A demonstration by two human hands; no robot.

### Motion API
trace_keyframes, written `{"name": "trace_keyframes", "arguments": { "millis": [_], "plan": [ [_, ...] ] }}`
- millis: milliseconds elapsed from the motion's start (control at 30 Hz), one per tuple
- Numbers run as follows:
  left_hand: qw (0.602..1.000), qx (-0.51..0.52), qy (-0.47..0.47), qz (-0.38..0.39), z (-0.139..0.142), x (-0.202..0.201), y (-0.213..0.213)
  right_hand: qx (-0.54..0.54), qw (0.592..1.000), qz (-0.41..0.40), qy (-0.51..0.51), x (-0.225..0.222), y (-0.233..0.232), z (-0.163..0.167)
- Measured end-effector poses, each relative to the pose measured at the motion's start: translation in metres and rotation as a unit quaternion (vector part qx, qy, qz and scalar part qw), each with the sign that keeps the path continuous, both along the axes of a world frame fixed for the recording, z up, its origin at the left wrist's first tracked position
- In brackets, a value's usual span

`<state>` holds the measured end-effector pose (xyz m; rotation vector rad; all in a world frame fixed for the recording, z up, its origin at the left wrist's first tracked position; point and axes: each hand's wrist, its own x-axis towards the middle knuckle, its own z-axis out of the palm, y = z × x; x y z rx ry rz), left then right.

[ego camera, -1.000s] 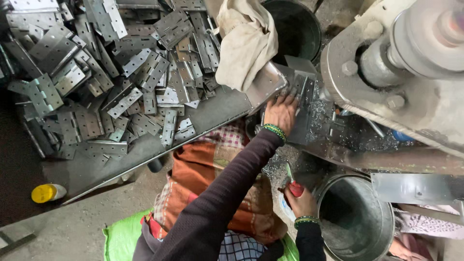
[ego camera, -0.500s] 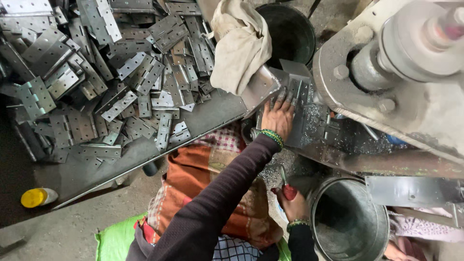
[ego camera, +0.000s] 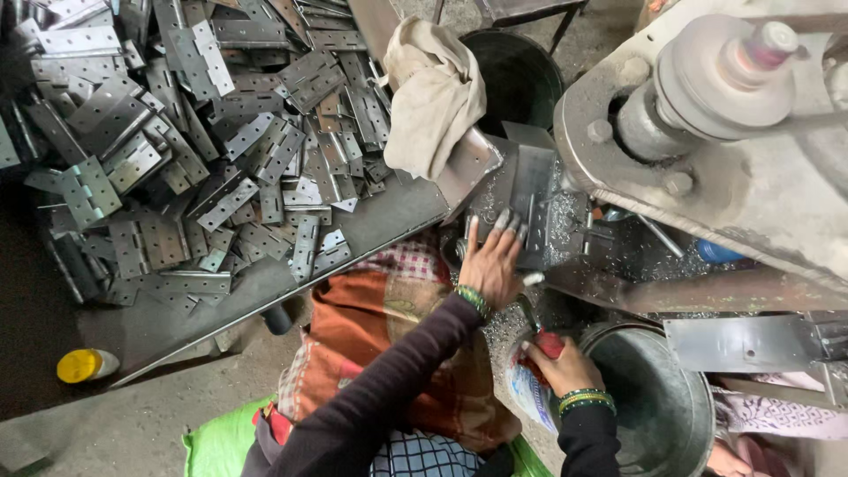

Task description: The person repeatedly picks metal hinge parts from a pile, places them into a press machine, and operates the lever to process them. The person handles the parts one at a time and returns them to the pile after processing.

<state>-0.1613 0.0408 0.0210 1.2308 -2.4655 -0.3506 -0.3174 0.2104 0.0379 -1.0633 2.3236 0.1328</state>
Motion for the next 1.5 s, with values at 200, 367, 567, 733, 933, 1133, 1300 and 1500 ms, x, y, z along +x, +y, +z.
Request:
{"name": "trace_keyframes", "arguments": {
  "millis": [200, 367, 567, 733, 933, 1133, 1300, 1500],
  "plan": [
    [0.991, -0.118, 0.058, -0.011, -0.026, 0.022, 0.023, -0.009, 1.000, 0.000, 0.014, 0.001, 0.005, -0.004],
    [0.975, -0.046, 0.107, -0.188, -0.005, 0.022, -0.022, -0.013, 1.000, -0.006, -0.001, -0.003, 0.005, -0.010],
    [0.970, 0.205, 0.100, -0.081, 0.052, -0.008, -0.035, -0.017, 1.000, -0.019, -0.016, -0.006, 0.008, -0.020],
    [0.990, 0.119, 0.074, 0.012, 0.061, -0.021, 0.005, -0.066, 0.996, -0.026, -0.045, -0.010, 0.012, -0.029],
    [0.998, 0.044, 0.051, 0.010, 0.036, -0.012, -0.004, -0.038, 0.998, 0.000, -0.046, -0.006, 0.009, -0.019],
    [0.995, 0.085, -0.029, 0.031, 0.028, -0.010, -0.020, 0.036, 0.999, 0.022, 0.016, -0.010, -0.014, 0.021],
    [0.996, 0.074, 0.013, 0.043, 0.023, -0.016, -0.023, -0.003, 1.000, -0.011, 0.004, 0.000, 0.012, -0.008],
    [0.999, 0.010, 0.030, 0.043, 0.014, -0.008, -0.019, -0.101, 0.993, -0.051, -0.020, 0.018, 0.027, -0.094]
  ]
}}
